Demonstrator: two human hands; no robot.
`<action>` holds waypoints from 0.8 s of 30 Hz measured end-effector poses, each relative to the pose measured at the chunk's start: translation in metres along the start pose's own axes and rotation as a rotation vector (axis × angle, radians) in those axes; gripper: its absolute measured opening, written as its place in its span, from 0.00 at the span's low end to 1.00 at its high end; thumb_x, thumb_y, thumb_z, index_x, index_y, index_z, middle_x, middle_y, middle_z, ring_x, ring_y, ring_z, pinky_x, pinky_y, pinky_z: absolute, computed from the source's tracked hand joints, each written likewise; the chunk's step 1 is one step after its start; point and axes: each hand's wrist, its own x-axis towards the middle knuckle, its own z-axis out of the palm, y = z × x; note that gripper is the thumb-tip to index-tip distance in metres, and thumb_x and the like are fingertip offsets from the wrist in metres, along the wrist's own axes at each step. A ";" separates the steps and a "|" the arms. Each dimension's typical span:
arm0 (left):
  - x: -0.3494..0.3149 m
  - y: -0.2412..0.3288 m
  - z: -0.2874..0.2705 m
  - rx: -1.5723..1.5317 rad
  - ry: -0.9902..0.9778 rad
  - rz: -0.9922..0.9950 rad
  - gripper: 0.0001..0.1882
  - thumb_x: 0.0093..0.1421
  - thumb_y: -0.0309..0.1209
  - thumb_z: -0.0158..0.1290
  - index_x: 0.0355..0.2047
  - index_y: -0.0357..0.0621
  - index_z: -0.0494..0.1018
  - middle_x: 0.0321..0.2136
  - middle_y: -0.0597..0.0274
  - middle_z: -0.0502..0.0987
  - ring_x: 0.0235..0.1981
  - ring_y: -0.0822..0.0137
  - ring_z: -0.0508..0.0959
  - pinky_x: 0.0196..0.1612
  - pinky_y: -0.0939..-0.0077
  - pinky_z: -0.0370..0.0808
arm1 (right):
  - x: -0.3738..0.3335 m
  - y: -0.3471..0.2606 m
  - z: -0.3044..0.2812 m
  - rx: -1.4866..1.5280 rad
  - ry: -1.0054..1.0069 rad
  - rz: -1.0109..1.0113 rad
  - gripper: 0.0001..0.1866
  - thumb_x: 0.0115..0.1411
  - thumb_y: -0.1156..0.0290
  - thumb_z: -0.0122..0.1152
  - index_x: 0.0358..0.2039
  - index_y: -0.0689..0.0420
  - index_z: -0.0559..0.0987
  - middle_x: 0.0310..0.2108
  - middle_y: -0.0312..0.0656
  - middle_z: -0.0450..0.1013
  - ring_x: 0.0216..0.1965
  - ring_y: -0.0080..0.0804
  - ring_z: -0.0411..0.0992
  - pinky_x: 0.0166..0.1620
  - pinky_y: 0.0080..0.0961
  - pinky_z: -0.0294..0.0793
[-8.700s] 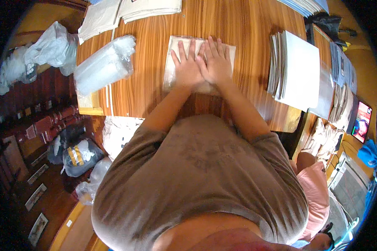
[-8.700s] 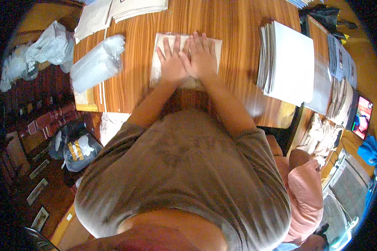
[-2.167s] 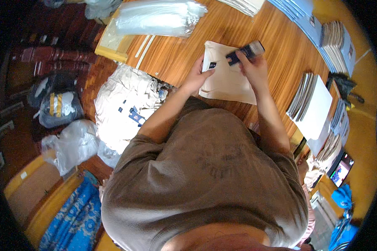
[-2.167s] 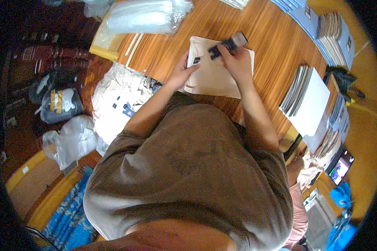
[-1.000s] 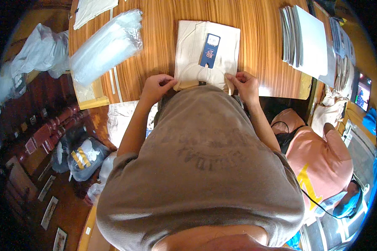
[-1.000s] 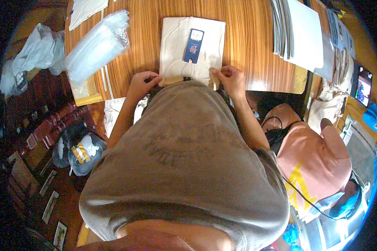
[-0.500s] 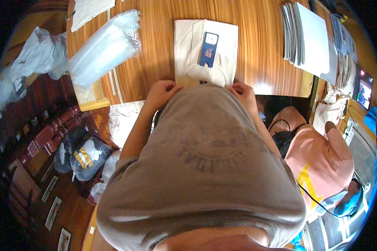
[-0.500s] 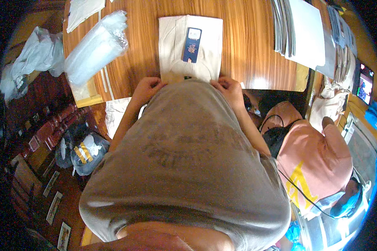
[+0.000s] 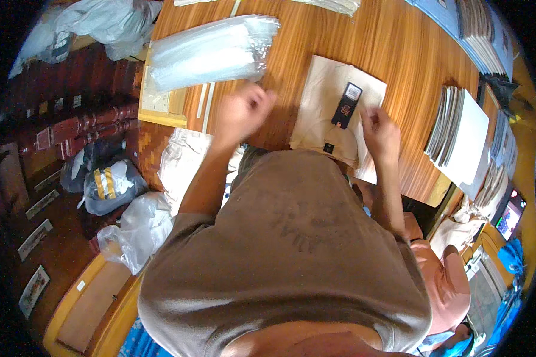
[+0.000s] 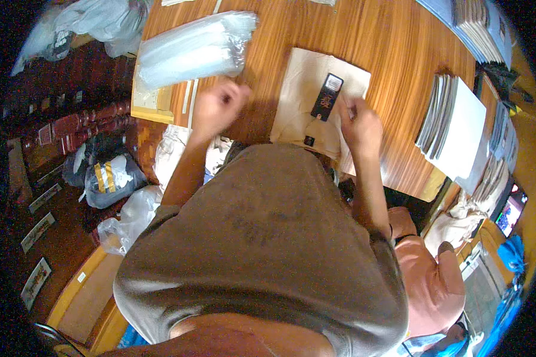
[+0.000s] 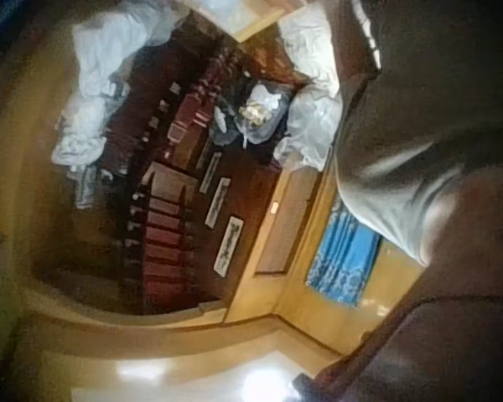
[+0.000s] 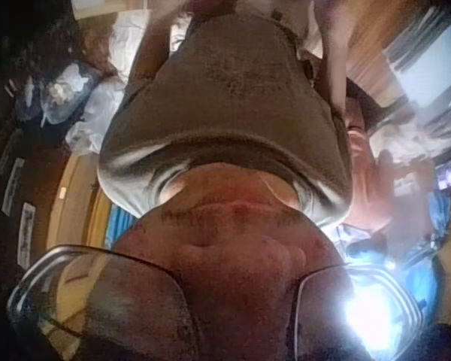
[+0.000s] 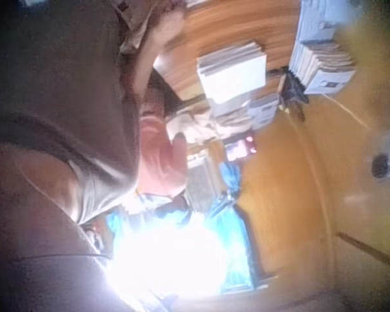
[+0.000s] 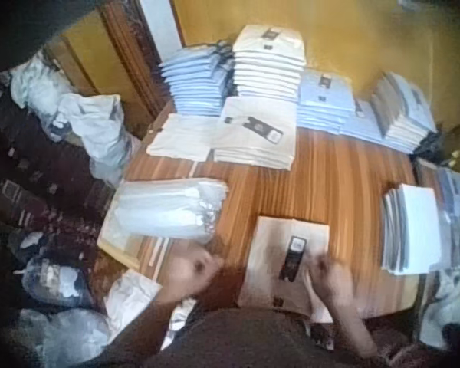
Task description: The person places folded shirts into plastic sleeves, peels the adhesive backing, and seals the bags on a wooden table.
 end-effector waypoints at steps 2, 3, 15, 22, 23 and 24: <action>0.034 -0.017 -0.047 -0.013 0.445 0.157 0.17 0.63 0.46 0.63 0.36 0.43 0.81 0.38 0.51 0.84 0.45 0.51 0.83 0.48 0.53 0.77 | 0.064 -0.034 0.036 0.444 -0.043 -0.302 0.15 0.69 0.64 0.64 0.42 0.66 0.83 0.35 0.43 0.84 0.38 0.25 0.81 0.42 0.25 0.80; 0.052 -0.035 -0.067 0.157 0.564 0.158 0.21 0.63 0.50 0.62 0.44 0.45 0.80 0.47 0.48 0.81 0.52 0.47 0.78 0.55 0.52 0.73 | 0.097 -0.057 0.053 0.615 -0.293 -0.271 0.16 0.68 0.64 0.66 0.45 0.66 0.83 0.37 0.41 0.83 0.38 0.24 0.79 0.44 0.23 0.79; 0.105 -0.078 -0.084 0.573 0.400 0.219 0.43 0.60 0.62 0.58 0.69 0.53 0.67 0.72 0.47 0.60 0.74 0.37 0.52 0.74 0.35 0.44 | 0.148 -0.138 0.161 0.681 -0.342 -0.374 0.09 0.73 0.71 0.57 0.46 0.64 0.77 0.40 0.44 0.82 0.38 0.28 0.81 0.44 0.24 0.80; 0.130 -0.040 -0.032 0.445 0.392 0.417 0.38 0.54 0.48 0.65 0.64 0.53 0.71 0.65 0.52 0.69 0.70 0.40 0.62 0.72 0.32 0.49 | 0.141 -0.154 0.139 0.915 -0.054 -0.427 0.07 0.75 0.73 0.54 0.43 0.64 0.75 0.39 0.44 0.82 0.41 0.28 0.80 0.45 0.25 0.81; 0.132 -0.043 -0.029 0.439 0.410 0.413 0.35 0.54 0.45 0.64 0.62 0.53 0.73 0.64 0.52 0.69 0.68 0.40 0.63 0.70 0.31 0.51 | 0.140 -0.153 0.136 0.895 -0.047 -0.422 0.07 0.75 0.73 0.53 0.44 0.64 0.75 0.39 0.44 0.82 0.42 0.28 0.80 0.45 0.25 0.81; 0.132 -0.037 -0.026 0.454 0.420 0.392 0.34 0.54 0.45 0.64 0.62 0.53 0.73 0.63 0.52 0.70 0.68 0.39 0.63 0.70 0.32 0.52 | 0.138 -0.153 0.135 0.878 -0.040 -0.409 0.07 0.75 0.72 0.53 0.44 0.64 0.75 0.39 0.44 0.82 0.42 0.28 0.80 0.46 0.26 0.81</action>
